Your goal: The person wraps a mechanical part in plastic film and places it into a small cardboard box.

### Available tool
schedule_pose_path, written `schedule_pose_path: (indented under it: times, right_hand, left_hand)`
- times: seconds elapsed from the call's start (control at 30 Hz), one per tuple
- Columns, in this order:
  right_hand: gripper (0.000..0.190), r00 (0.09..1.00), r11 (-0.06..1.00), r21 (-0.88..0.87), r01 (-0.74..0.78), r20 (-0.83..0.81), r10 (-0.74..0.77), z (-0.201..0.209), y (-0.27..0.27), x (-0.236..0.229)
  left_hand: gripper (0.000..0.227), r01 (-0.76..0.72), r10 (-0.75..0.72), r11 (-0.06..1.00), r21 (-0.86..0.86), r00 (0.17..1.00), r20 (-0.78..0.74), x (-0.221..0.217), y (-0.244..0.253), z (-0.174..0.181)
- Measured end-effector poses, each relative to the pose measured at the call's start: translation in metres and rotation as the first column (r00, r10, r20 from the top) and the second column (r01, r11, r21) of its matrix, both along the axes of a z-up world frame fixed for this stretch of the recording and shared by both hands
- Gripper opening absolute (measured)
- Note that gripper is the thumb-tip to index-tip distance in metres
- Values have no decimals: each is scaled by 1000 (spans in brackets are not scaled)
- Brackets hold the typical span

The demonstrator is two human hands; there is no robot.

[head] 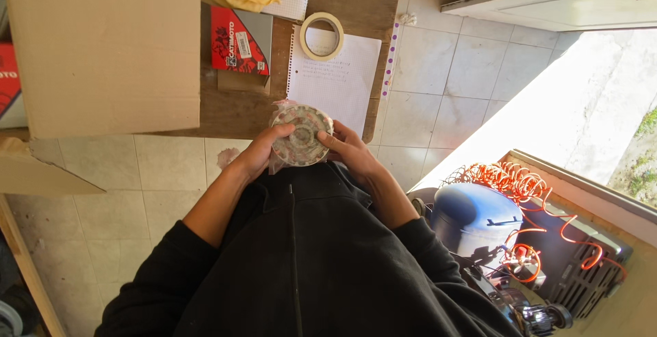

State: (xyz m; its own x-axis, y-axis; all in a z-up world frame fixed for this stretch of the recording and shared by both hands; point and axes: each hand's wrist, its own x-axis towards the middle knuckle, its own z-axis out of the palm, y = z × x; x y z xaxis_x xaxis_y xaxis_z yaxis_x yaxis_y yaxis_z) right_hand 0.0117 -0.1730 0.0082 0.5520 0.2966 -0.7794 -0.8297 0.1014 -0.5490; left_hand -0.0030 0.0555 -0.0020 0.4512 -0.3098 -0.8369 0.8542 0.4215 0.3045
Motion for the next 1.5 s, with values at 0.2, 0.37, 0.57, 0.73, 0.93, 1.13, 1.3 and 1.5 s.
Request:
schedule_pose_path:
  times: [0.2,0.37,0.57,0.73,0.93,1.13,1.3,1.5]
  right_hand:
    - [41,1000,1000,4,-23,7,23,-14,-41,3]
    - [40,1000,1000,0,-9,-13,9,-10,-71,6]
    - [40,998,998,-12,62,-18,-62,-31,-105,8]
    - [40,994,995,-4,103,-30,-103,-5,-114,18]
    - [44,978,978,22,206,-42,-204,-1,-127,1]
    - [42,962,964,-16,264,-69,-264,-16,-138,-14]
    - [52,924,928,-9,372,-97,-371,-42,-136,-30]
    - [53,898,905,-78,419,-112,-425,-51,-114,-39]
  left_hand:
    - [94,102,-100,993,62,994,-33,-10,-36,-29]
    - [61,74,-135,952,297,973,188,-24,-53,-64]
    - [52,-148,-204,492,858,938,279,5,-23,-54]
    - [34,-24,-337,106,994,940,59,38,-13,-82]
    - [14,-76,-316,39,996,945,85,39,-29,-91]
    - [23,-62,-319,-20,998,946,52,39,-14,-117]
    - [24,-100,-303,167,981,942,148,44,-46,-100]
    - [34,207,-612,428,880,783,114,28,-41,-81]
